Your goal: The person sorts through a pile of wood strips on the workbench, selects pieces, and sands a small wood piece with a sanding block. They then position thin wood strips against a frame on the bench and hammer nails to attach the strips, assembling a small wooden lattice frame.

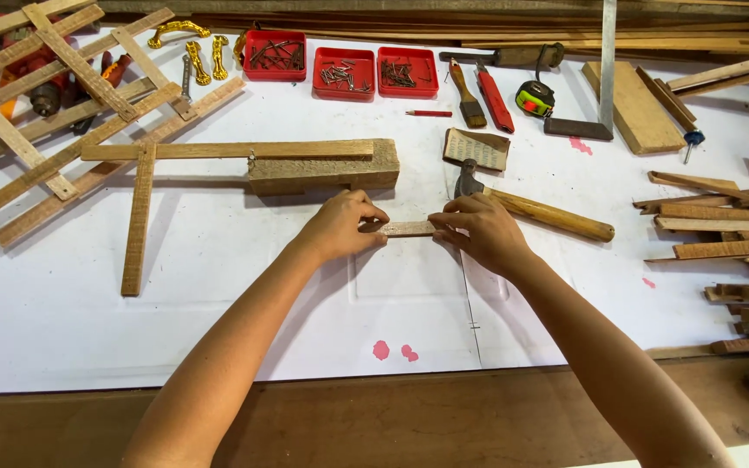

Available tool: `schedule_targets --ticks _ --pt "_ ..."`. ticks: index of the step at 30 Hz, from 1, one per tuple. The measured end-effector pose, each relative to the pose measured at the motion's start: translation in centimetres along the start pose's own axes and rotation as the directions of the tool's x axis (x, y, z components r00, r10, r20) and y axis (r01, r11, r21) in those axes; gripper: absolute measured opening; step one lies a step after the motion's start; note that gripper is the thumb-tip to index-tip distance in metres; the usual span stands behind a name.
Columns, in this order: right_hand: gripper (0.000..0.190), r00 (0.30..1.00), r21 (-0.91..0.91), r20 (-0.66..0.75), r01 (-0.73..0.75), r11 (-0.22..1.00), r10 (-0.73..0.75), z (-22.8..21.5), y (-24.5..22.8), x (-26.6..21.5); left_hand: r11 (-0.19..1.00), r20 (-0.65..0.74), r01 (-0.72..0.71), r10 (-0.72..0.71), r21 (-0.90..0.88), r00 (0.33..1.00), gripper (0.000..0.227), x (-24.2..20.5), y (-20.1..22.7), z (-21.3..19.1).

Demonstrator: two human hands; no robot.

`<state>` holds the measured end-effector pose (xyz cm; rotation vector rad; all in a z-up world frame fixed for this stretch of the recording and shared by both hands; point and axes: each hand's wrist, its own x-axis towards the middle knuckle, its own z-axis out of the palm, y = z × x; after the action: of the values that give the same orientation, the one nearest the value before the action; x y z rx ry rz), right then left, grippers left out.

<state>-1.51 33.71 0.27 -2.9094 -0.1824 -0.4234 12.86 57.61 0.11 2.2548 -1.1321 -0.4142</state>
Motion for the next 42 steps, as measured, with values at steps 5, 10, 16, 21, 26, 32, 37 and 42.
schedule_targets --ticks 5,10,16,21,26,32,37,42 --pt "0.034 0.994 0.036 -0.105 0.036 0.999 -0.032 -2.0 0.8 1.4 0.996 -0.052 -0.074 0.072 -0.043 0.996 0.038 2.0 1.7 -0.8" --pt "0.028 0.978 0.083 -0.207 0.053 0.995 -0.035 -4.7 4.1 4.0 0.972 -0.160 -0.233 0.224 -0.037 0.961 0.027 7.6 3.2 -0.4" --pt "0.022 0.972 0.053 -0.228 -0.038 0.998 0.049 -4.8 10.6 6.7 0.915 -0.273 -0.396 0.402 0.079 0.874 0.025 15.9 4.7 1.0" --pt "0.029 0.982 0.118 -0.136 -0.116 0.986 0.131 -3.6 14.7 8.4 0.930 -0.203 -0.327 0.357 0.167 0.912 0.033 21.6 5.6 3.0" --pt "0.032 0.971 0.105 -0.012 -0.234 0.967 0.237 -1.7 17.1 8.8 0.919 -0.008 -0.269 0.284 0.289 0.959 0.039 25.2 5.5 4.1" --pt "0.029 0.959 0.164 0.040 -0.283 0.945 0.280 0.3 18.4 8.6 0.909 0.131 -0.256 0.224 0.329 0.966 0.059 26.5 5.0 4.0" --pt "0.027 0.954 0.214 0.015 -0.297 0.931 0.301 0.8 18.5 9.0 0.923 0.159 -0.218 0.175 0.317 0.972 0.059 27.8 4.8 3.7" --pt "0.026 0.945 0.297 -0.006 -0.312 0.902 0.328 -1.0 17.8 9.3 0.973 0.028 -0.205 0.204 0.107 0.979 0.043 28.4 4.5 4.0"
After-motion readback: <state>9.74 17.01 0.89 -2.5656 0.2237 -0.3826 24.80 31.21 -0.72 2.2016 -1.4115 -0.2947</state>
